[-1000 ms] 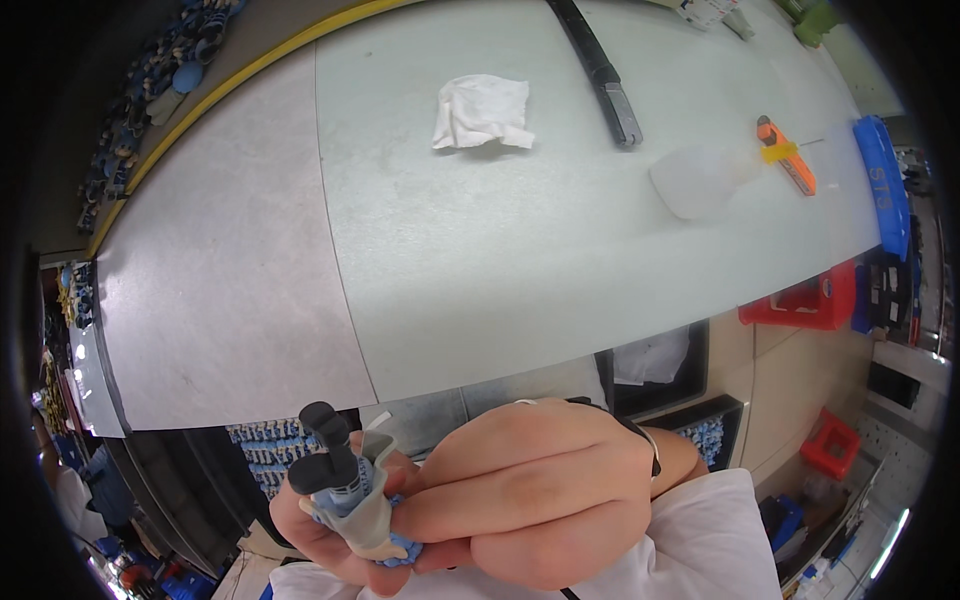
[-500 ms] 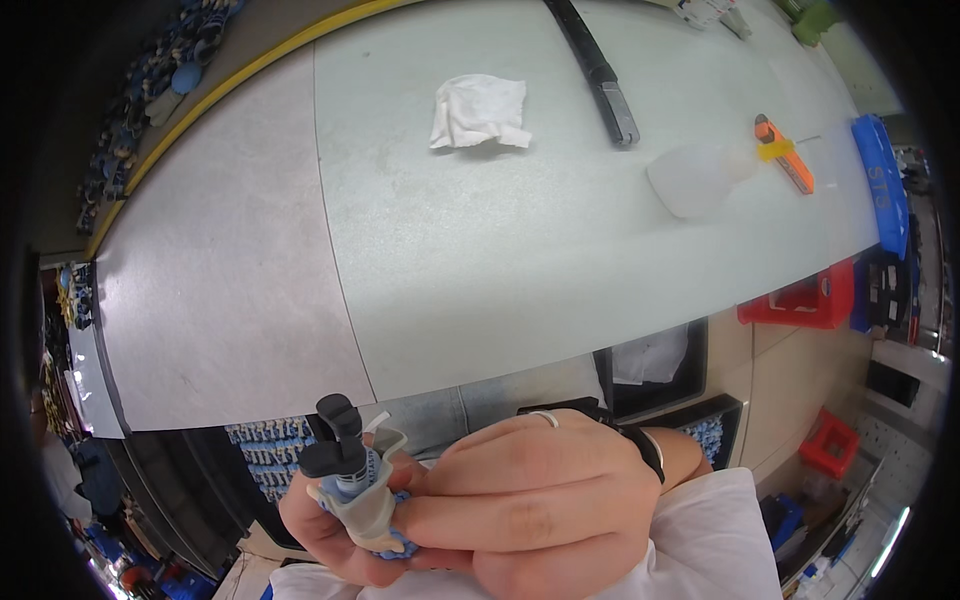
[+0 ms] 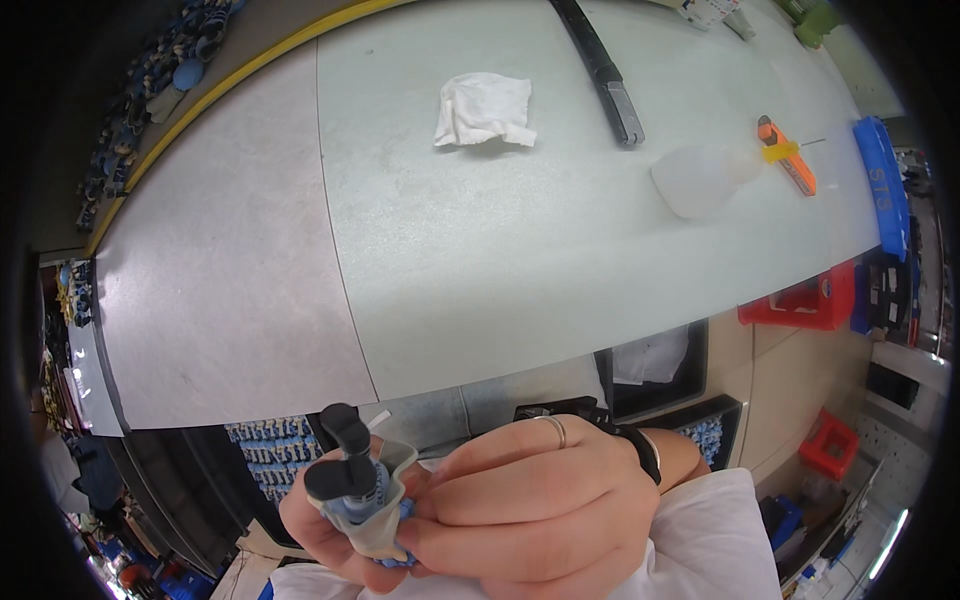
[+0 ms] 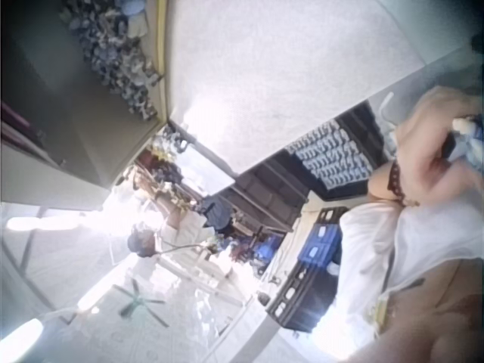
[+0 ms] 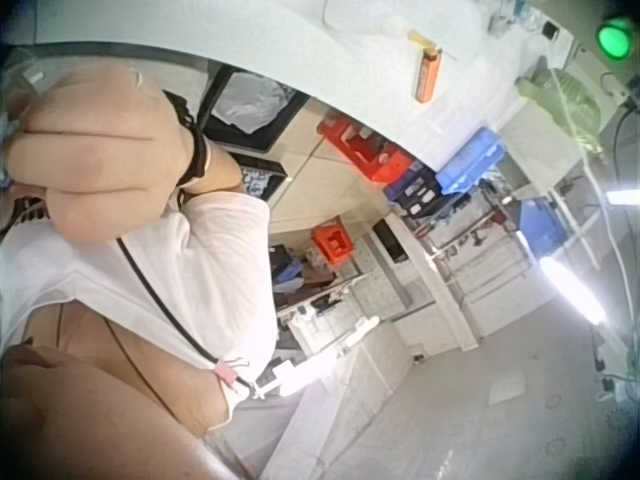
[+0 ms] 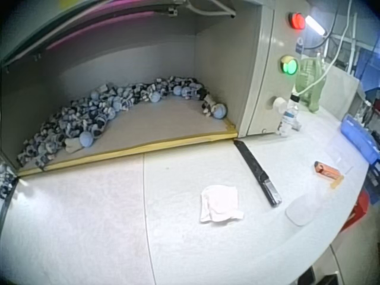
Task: Gluing parts and assembling small plastic figurines at a factory workstation.
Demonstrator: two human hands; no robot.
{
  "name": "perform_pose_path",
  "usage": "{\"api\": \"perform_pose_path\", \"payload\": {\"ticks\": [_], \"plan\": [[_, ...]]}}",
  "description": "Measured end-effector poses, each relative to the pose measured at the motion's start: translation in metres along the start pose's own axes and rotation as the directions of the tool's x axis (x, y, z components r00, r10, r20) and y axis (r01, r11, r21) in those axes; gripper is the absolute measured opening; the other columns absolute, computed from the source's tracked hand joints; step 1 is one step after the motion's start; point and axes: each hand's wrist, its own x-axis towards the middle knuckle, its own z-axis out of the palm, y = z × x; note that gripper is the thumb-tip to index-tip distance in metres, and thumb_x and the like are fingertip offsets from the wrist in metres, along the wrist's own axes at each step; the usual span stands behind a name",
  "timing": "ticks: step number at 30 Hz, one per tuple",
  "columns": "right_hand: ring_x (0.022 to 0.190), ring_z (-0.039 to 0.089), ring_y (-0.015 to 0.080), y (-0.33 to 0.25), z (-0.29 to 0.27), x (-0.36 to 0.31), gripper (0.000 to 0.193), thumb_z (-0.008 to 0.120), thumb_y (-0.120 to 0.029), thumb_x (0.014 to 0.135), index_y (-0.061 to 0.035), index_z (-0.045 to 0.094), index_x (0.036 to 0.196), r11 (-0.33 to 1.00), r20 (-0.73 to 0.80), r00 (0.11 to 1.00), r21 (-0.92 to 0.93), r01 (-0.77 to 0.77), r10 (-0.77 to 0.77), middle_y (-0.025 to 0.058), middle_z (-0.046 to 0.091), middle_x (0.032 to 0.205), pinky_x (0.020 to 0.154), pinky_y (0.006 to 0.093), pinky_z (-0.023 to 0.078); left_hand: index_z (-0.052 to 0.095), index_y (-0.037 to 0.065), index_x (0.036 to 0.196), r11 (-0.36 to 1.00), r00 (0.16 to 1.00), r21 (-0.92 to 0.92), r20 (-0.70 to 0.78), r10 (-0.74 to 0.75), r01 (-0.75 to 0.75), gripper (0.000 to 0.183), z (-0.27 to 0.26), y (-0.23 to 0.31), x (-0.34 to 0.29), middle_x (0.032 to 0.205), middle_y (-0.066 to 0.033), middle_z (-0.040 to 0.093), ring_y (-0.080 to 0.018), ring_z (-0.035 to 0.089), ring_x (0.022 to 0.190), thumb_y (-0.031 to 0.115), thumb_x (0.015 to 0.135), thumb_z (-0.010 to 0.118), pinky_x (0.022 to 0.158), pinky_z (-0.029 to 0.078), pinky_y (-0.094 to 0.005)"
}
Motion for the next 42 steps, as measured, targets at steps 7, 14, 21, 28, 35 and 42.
{"api": "perform_pose_path", "payload": {"ticks": [7,14,21,28,35,42], "plan": [[0.066,0.052,0.0137,-0.003,-0.010,0.005,0.027,0.078,-0.003,0.050,-0.0041,0.059,0.070,0.999,0.079,0.997,-0.046,-0.013,0.016,0.0024,0.058,0.080,0.057,0.0211,0.040,0.053,-0.009,0.094,0.991,0.970,0.130,0.245,0.011,-0.044,0.051,-0.010,0.002,0.012,0.083,-0.0178,0.059,-0.0245,0.059,0.071,0.020,0.059,0.077,0.065,0.047,-0.0313],[0.074,0.050,0.0172,0.013,0.001,-0.002,0.021,0.076,-0.003,0.056,-0.0037,0.057,0.067,0.997,-0.042,0.996,0.015,0.081,-0.080,0.0089,0.056,0.079,0.062,0.0263,0.044,0.053,-0.009,0.095,0.997,0.996,0.076,0.084,-0.038,0.032,0.049,-0.006,0.004,0.013,0.086,-0.0184,0.059,-0.0238,0.058,0.071,0.019,0.062,0.076,0.065,0.046,-0.0304],[0.055,0.052,0.0245,0.039,0.023,0.001,0.024,0.067,0.005,0.063,-0.0036,0.045,0.068,0.913,-0.289,0.951,0.347,0.213,-0.112,0.0176,0.054,0.082,0.045,0.0298,0.042,0.054,-0.008,0.094,0.990,0.970,0.142,0.234,-0.059,0.026,0.047,-0.017,0.007,0.020,0.085,-0.0179,0.059,-0.0212,0.057,0.068,0.020,0.063,0.075,0.060,0.044,-0.0268],[0.073,0.050,0.0199,0.025,0.012,0.008,0.024,0.066,0.002,0.066,-0.0073,0.044,0.063,0.824,-0.029,0.963,0.524,-0.215,0.269,0.0108,0.047,0.081,0.057,0.0259,0.042,0.053,-0.009,0.094,0.992,0.992,0.069,-0.082,-0.097,0.103,0.043,0.000,0.002,0.006,0.081,-0.0163,0.059,-0.0185,0.057,0.068,0.017,0.067,0.073,0.059,0.044,-0.0256],[0.077,0.047,0.0191,0.031,0.008,0.010,0.026,0.066,-0.001,0.068,-0.0083,0.043,0.060,0.703,0.123,0.936,0.630,-0.330,0.330,0.0105,0.042,0.083,0.060,0.0245,0.041,0.052,-0.008,0.095,1.000,0.982,0.029,-0.187,-0.006,0.012,0.041,0.004,-0.008,0.003,0.080,-0.0160,0.059,-0.0173,0.057,0.068,0.017,0.069,0.071,0.059,0.044,-0.0251],[0.069,0.048,0.0177,0.034,0.003,0.011,0.027,0.069,-0.005,0.063,-0.0130,0.044,0.058,0.795,0.098,0.957,0.537,-0.283,0.275,0.0062,0.045,0.081,0.057,0.0252,0.041,0.054,-0.009,0.090,0.997,0.998,0.050,0.015,0.056,-0.057,0.031,-0.009,-0.008,0.013,0.079,-0.0172,0.058,-0.0198,0.057,0.066,0.008,0.068,0.069,0.056,0.045,-0.0280]]}}
